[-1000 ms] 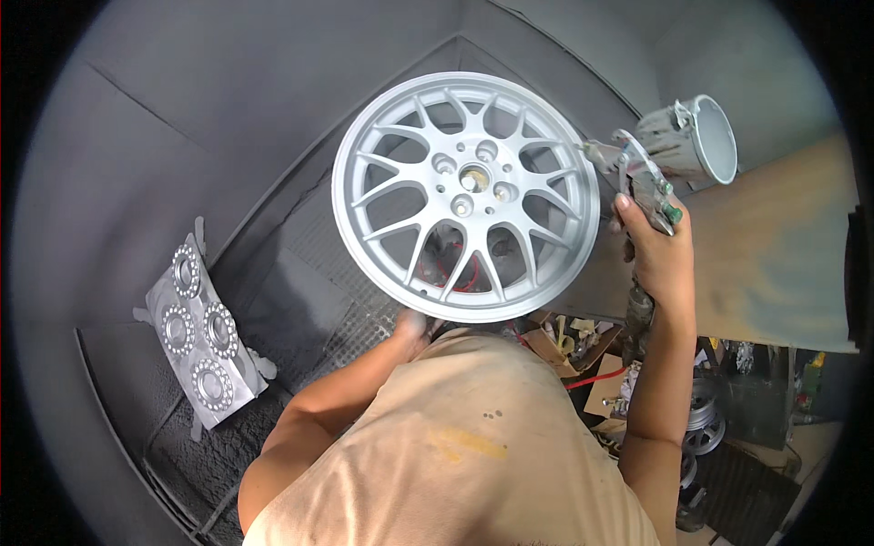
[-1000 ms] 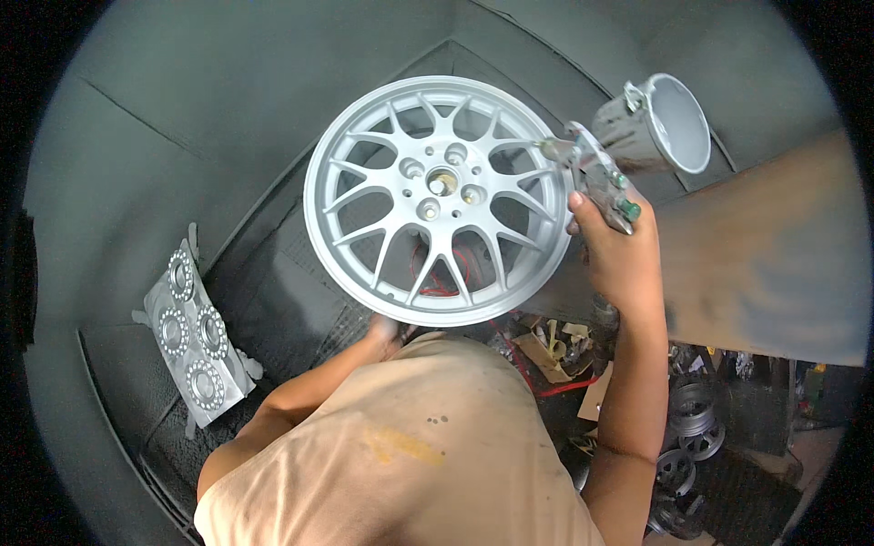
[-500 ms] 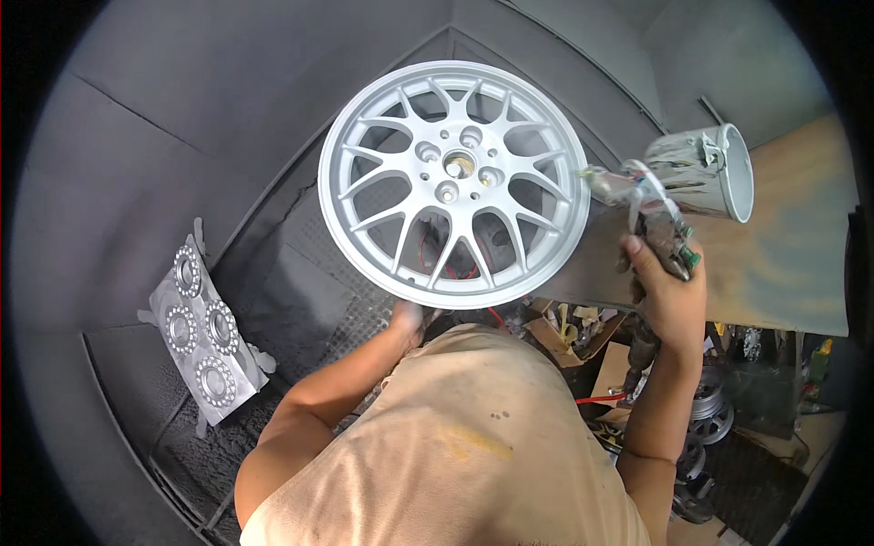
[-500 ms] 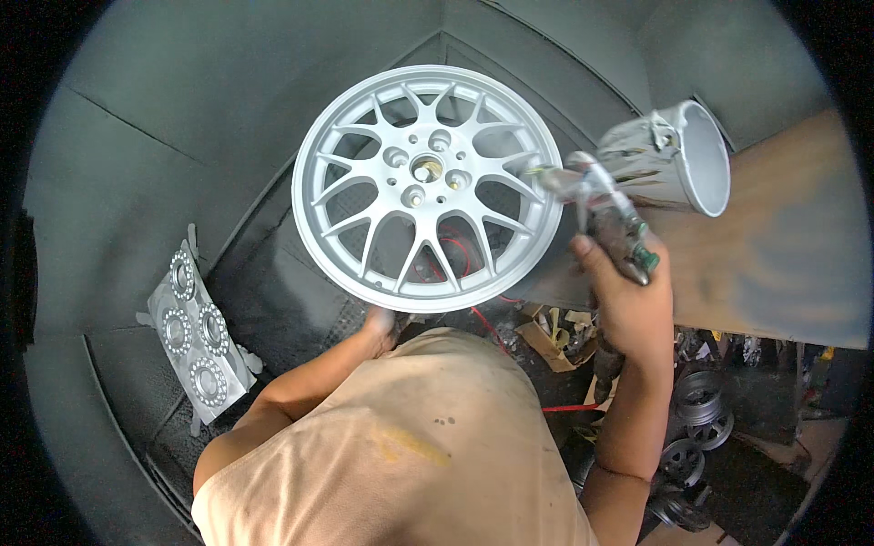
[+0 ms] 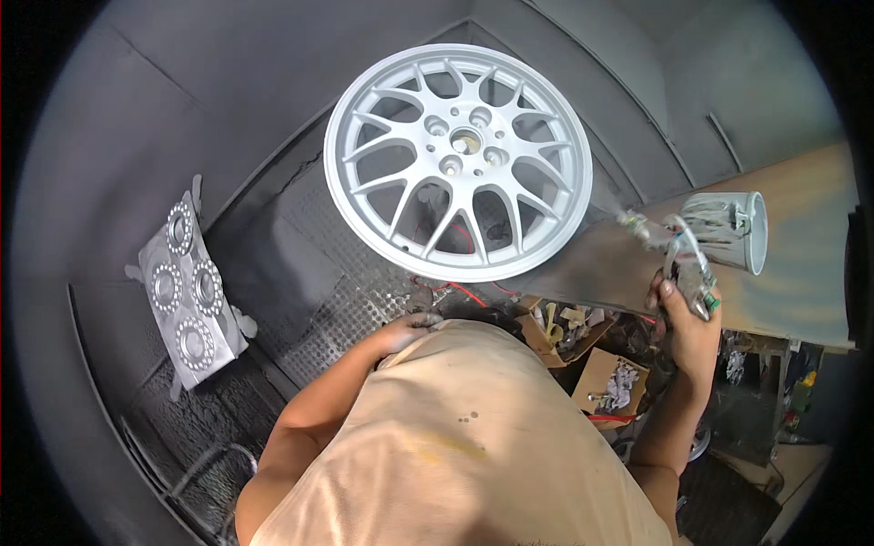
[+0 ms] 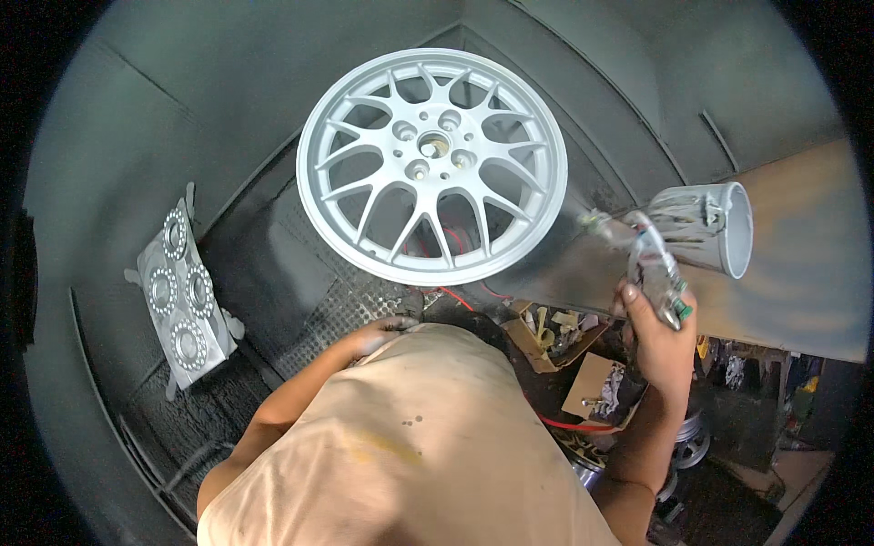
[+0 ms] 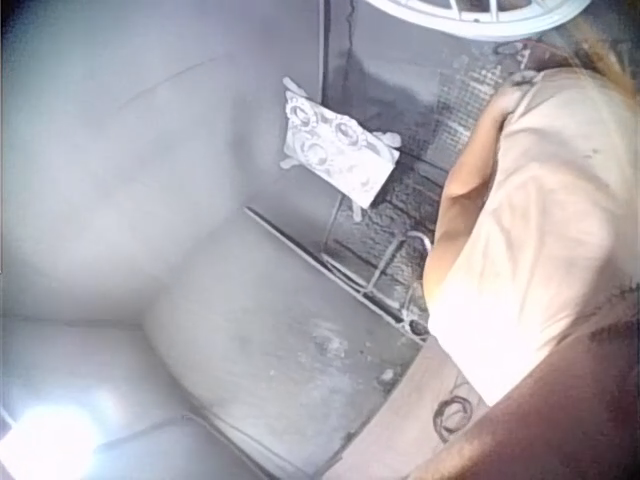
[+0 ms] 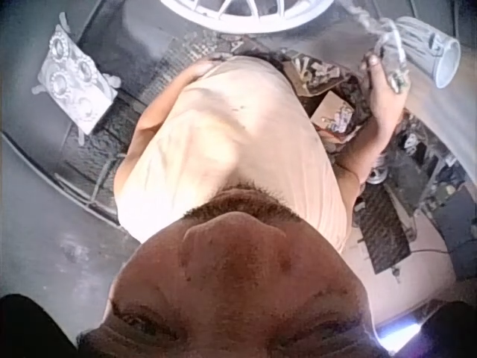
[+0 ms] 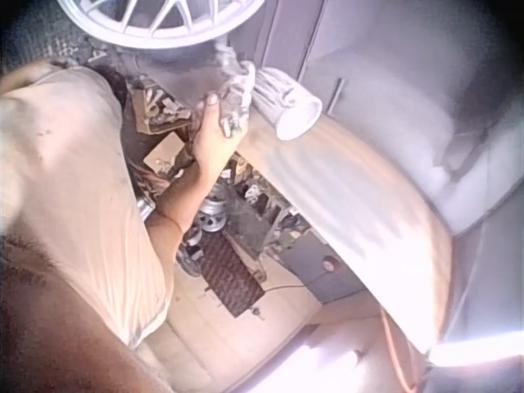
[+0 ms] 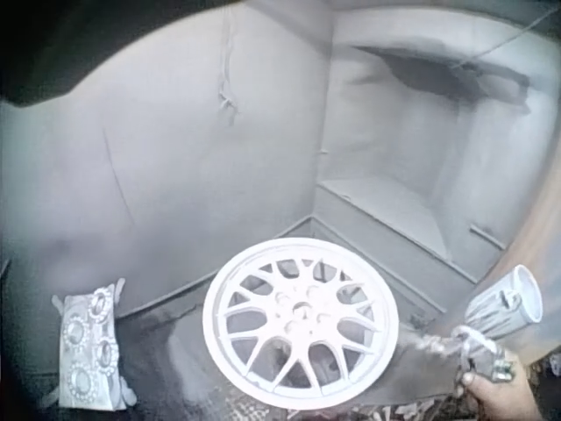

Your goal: The person is painting a car wheel using a spray gun in a paint booth.

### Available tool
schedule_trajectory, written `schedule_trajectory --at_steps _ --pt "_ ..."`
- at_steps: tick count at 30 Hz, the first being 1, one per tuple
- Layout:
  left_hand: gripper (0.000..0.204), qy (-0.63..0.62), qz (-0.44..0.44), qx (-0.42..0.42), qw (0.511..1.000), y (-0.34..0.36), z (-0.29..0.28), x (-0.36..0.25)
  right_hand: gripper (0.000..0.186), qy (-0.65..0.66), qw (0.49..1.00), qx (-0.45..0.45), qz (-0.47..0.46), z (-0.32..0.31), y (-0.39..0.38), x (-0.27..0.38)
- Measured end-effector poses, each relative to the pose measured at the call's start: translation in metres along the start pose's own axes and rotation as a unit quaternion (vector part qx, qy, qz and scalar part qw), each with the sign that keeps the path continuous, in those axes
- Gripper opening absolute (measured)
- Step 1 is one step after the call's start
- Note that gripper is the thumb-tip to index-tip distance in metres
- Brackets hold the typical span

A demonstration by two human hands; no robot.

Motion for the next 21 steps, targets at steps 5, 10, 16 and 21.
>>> schedule_trajectory --at_steps 5,10,16,21 --pt "0.058 0.134 -0.064 0.021 0.989 -0.021 0.033 0.021 0.015 0.024 0.999 -0.041 -0.014 -0.027 0.025 -0.036" --pt "0.064 0.153 -0.035 -0.072 0.985 -0.048 0.108 0.072 0.021 0.059 0.991 0.116 0.012 -0.040 0.019 -0.075" --pt "0.055 0.040 -0.056 -0.256 0.964 -0.115 0.227 0.138 0.040 -0.004 0.897 0.441 0.019 -0.007 -0.028 -0.112" --pt "0.047 -0.018 -0.089 -0.451 0.888 -0.190 0.283 0.203 0.055 -0.201 0.805 0.558 0.010 0.063 -0.058 -0.190"
Point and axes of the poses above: each hand's wrist, its own y-axis towards the middle knuckle, its own z-axis out of the palm, x = y × z, the point moved 5 cm from there along y, towards the middle knuckle, and after that the axes turned 10 degrees about z, right-handed, at the moved point
